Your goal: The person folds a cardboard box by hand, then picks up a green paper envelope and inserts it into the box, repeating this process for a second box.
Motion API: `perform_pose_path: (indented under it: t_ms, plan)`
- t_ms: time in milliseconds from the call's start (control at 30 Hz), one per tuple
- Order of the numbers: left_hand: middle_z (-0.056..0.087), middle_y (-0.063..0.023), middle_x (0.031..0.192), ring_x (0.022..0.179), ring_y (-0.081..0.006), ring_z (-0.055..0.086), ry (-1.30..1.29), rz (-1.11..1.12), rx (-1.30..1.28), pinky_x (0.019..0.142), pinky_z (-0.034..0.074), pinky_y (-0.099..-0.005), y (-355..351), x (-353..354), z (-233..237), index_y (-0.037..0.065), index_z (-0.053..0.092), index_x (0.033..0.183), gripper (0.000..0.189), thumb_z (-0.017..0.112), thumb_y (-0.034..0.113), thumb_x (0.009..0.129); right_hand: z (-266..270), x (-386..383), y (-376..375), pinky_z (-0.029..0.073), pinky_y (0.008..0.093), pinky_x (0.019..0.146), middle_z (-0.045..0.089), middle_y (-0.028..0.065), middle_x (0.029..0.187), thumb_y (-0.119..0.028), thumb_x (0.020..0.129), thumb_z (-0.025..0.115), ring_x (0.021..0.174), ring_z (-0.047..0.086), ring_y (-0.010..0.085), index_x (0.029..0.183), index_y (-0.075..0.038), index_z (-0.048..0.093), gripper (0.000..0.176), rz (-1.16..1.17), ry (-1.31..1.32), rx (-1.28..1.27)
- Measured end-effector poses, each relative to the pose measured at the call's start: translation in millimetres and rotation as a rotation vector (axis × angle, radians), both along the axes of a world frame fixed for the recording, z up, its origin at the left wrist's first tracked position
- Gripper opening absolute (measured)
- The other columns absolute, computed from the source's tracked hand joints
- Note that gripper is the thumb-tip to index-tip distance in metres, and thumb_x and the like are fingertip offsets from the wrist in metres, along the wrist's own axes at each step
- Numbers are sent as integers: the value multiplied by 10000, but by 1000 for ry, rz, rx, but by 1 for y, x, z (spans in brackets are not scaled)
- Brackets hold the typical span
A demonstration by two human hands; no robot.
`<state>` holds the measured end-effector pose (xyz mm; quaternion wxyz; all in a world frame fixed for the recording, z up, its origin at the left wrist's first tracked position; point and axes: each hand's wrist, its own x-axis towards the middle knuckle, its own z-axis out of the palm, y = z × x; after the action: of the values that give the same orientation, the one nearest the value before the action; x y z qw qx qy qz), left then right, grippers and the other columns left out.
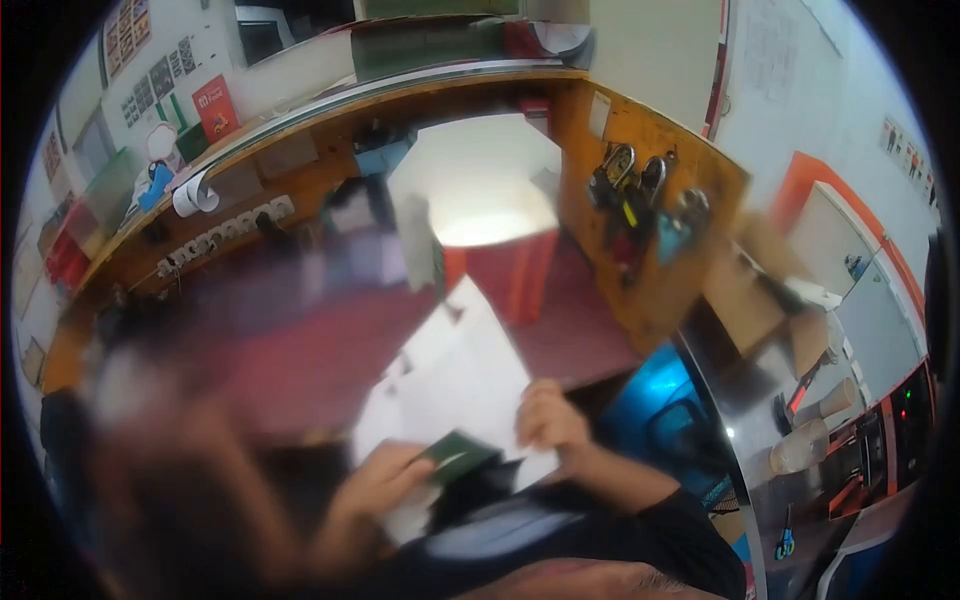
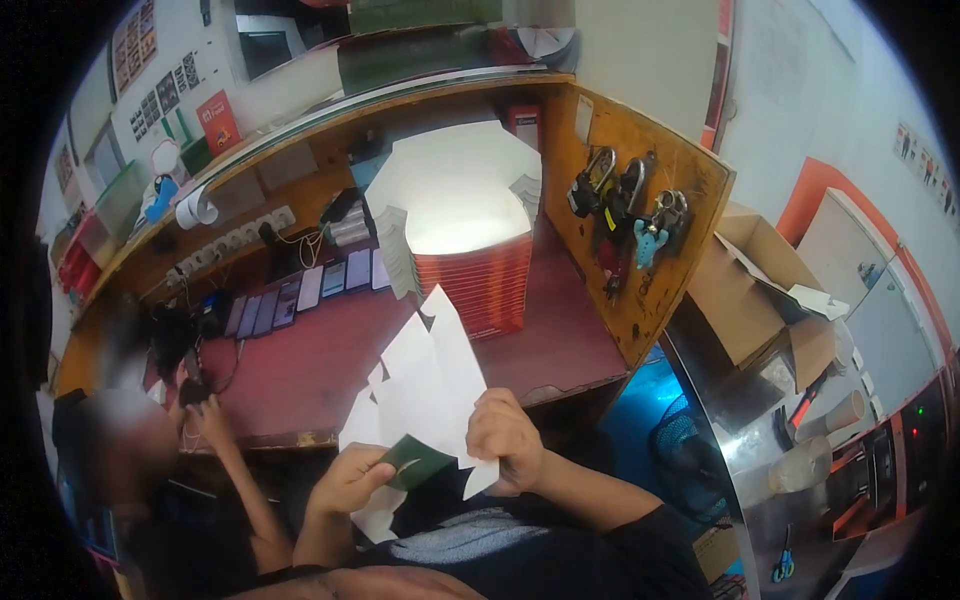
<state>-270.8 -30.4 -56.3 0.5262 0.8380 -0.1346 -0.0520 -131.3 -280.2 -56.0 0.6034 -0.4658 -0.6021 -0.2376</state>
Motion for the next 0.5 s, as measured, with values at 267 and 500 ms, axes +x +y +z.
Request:
perform_pose_path:
  t_ms: [267, 500]
  plan:
    - [611, -107, 674, 619, -224, 580, -151, 50, 55, 605, 470, -368, -11, 10, 23, 9, 661, 882, 429, 498, 382, 1017, 36, 0, 27, 397, 379, 776, 581, 62, 945, -177, 815, 757, 827, 532, 254, 1083, -95, 696, 287, -135, -45, -268]
    - [646, -119, 744, 683, -205, 629, -246, 173, 46, 641, 484, -361, 1, 8, 34, 8, 686, 918, 351, 537, 314, 1004, 39, -6, 42, 436, 436, 922, 639, 34, 1157, -143, 836, 728, 1046, 561, 288, 1136, -139, 728, 299, -230, -80, -183]
